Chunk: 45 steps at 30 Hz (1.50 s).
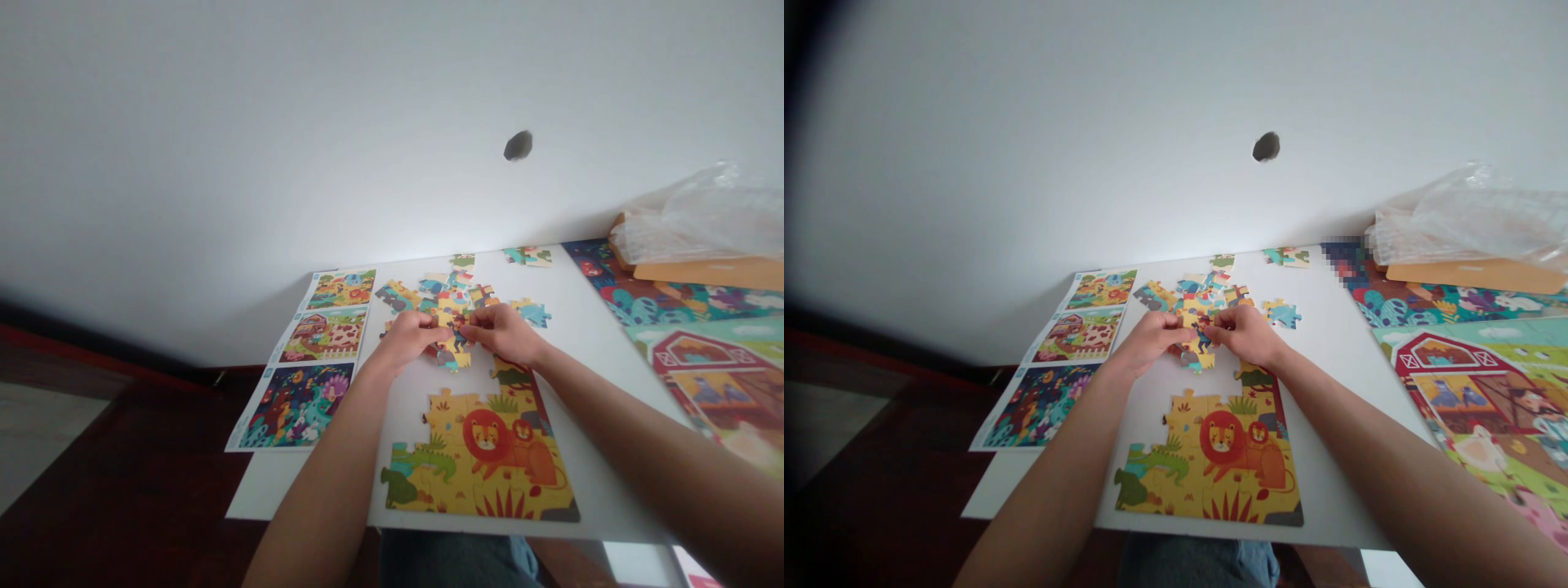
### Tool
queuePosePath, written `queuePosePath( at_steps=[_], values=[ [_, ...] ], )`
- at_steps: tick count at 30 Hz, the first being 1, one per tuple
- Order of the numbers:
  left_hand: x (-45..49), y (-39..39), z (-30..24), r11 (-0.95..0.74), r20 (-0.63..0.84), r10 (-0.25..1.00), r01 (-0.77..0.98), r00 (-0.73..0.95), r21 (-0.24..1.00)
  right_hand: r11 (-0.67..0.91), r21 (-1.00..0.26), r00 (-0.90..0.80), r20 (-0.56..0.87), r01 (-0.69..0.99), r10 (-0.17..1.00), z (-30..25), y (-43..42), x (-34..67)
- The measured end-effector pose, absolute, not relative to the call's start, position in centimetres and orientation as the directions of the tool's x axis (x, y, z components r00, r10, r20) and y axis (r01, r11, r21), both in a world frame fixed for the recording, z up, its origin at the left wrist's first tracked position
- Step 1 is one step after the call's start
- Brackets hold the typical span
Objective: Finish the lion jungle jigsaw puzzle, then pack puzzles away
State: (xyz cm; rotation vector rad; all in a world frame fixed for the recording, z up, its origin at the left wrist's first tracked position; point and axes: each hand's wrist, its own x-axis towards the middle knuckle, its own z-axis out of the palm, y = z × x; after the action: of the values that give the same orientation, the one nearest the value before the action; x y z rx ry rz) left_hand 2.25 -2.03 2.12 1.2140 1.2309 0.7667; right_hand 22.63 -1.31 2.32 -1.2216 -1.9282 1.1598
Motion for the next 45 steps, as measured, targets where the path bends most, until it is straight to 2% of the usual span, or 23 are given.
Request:
queuePosePath(
  at_steps=[20, 31, 45],
  values=[
    [2.21, -2.05, 2.36, 0.241, -0.277, 0.932, 0.174, 0.233, 0.955, 0.192, -0.904, -0.426, 0.012, 0.383, 0.905, 2.01, -1.29, 22.64],
    [1.67, -2.11, 2.83, 0.282, -0.319, 0.897, 0.162, 0.305, 0.946, 0.065, -0.963, -0.446, -0.061, 0.263, 0.893, 2.62, -1.91, 22.20],
    [1.52, -2.12, 2.73, 0.286, -0.330, 0.879, 0.174, 0.343, 0.942, 0.040, -0.964, -0.425, -0.078, 0.262, 0.902, 2.66, -2.01, 22.04]
  ],
)
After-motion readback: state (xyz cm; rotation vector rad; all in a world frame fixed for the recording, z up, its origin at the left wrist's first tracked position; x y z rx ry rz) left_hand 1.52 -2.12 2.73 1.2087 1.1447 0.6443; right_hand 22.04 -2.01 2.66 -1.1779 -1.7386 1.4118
